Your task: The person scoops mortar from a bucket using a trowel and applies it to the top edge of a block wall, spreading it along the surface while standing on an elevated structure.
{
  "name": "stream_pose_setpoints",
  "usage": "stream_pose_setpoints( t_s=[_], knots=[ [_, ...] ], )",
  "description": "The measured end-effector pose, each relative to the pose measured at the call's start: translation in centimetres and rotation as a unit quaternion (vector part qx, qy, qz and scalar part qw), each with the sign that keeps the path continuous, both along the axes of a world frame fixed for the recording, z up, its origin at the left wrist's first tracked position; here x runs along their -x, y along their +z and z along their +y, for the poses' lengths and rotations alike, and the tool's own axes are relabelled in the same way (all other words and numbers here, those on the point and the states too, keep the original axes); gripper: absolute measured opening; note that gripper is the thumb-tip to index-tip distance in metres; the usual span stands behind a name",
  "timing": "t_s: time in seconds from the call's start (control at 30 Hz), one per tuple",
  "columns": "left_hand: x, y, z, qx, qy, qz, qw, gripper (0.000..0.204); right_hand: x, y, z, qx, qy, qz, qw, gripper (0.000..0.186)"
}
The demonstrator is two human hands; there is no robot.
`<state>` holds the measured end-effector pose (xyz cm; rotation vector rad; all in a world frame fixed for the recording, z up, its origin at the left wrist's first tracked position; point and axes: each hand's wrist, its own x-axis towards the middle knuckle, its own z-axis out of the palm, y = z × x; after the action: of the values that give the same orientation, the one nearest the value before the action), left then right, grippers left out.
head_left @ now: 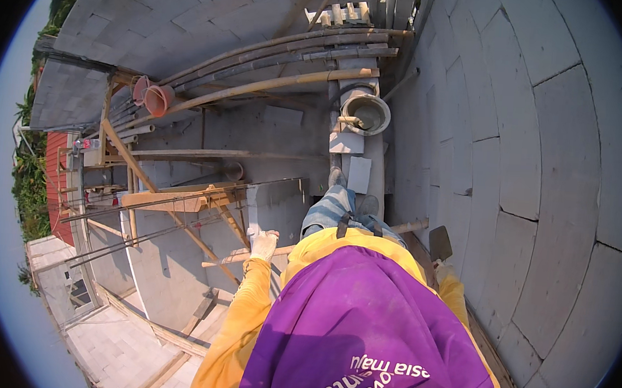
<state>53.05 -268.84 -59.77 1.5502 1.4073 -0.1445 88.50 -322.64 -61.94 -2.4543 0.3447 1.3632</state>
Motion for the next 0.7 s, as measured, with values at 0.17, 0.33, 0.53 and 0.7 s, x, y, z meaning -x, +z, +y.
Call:
stream_pose_setpoints(
  t_s=[0.17, 0.33, 0.53, 0.7],
  knots=[
    [9.1, -4.6, -0.2, 0.142, 0.184, -0.094, 0.968, 0.014, -1.4, 2.5, 1.6, 0.009, 0.032, -0.003, 0.999, 0.039],
    [2.9, -2.4, -2.4, 0.146, 0.131, -0.042, 0.98, 0.014, -2.5, 1.3, -0.1, 0.039, 0.149, -0.043, 0.987, 0.039],
    [-5.0, 1.5, -2.6, 0.169, 0.206, -0.126, 0.956, 0.015, -3.7, 1.6, 1.1, 0.029, 0.142, -0.047, 0.988, 0.041],
    [-3.0, 0.2, 0.1, 0.139, 0.199, -0.114, 0.963, 0.021, -5.7, 4.0, 7.0, 0.017, 0.168, -0.01, 0.986, 0.03]
  ],
)
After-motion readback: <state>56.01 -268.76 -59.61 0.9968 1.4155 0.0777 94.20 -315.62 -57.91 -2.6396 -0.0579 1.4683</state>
